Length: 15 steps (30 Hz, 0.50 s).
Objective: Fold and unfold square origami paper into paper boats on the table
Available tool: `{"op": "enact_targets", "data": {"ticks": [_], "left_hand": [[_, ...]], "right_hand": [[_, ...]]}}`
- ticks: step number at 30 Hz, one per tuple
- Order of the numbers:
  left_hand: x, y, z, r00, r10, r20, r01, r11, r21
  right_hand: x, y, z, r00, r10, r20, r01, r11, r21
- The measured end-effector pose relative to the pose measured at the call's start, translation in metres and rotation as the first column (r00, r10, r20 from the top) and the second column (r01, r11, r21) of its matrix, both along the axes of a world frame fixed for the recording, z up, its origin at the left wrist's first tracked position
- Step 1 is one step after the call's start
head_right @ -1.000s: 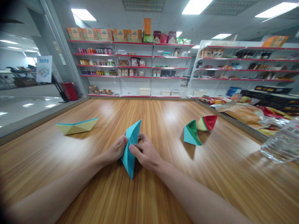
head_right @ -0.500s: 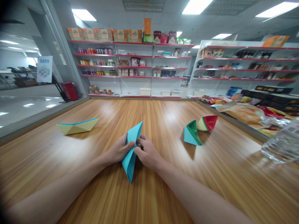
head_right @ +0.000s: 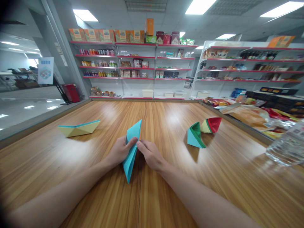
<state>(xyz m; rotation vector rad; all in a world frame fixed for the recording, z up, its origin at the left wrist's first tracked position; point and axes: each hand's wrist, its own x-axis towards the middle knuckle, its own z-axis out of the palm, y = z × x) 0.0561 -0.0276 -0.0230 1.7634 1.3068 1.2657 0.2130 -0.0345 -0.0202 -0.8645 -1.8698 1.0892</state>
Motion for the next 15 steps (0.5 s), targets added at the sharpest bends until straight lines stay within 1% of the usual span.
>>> {"op": "enact_targets", "data": {"ticks": [4,7,10,12,15], "left_hand": [[0.003,-0.005,0.001,0.999,0.010,-0.039,-0.011,1.000,-0.013],[0.007,-0.008,0.000,0.998,0.053,-0.019,-0.053,0.998,-0.025],[0.011,-0.011,0.001,0.993,0.119,0.014,-0.119,0.993,-0.008],[0.014,-0.013,0.002,0.990,0.139,0.032,-0.138,0.990,-0.026],[0.016,-0.015,0.004,0.988,0.123,0.095,-0.111,0.987,-0.117]], "right_hand": [[0.000,0.002,-0.006,0.990,0.056,0.128,-0.053,0.998,-0.021],[0.000,0.004,-0.009,0.983,0.075,0.168,-0.075,0.997,-0.008],[0.001,0.003,-0.007,0.981,0.127,0.144,-0.131,0.991,0.018],[0.001,0.001,-0.004,0.979,0.172,0.111,-0.176,0.984,0.020],[0.000,-0.003,0.000,0.966,0.255,0.030,-0.253,0.965,-0.062]]}}
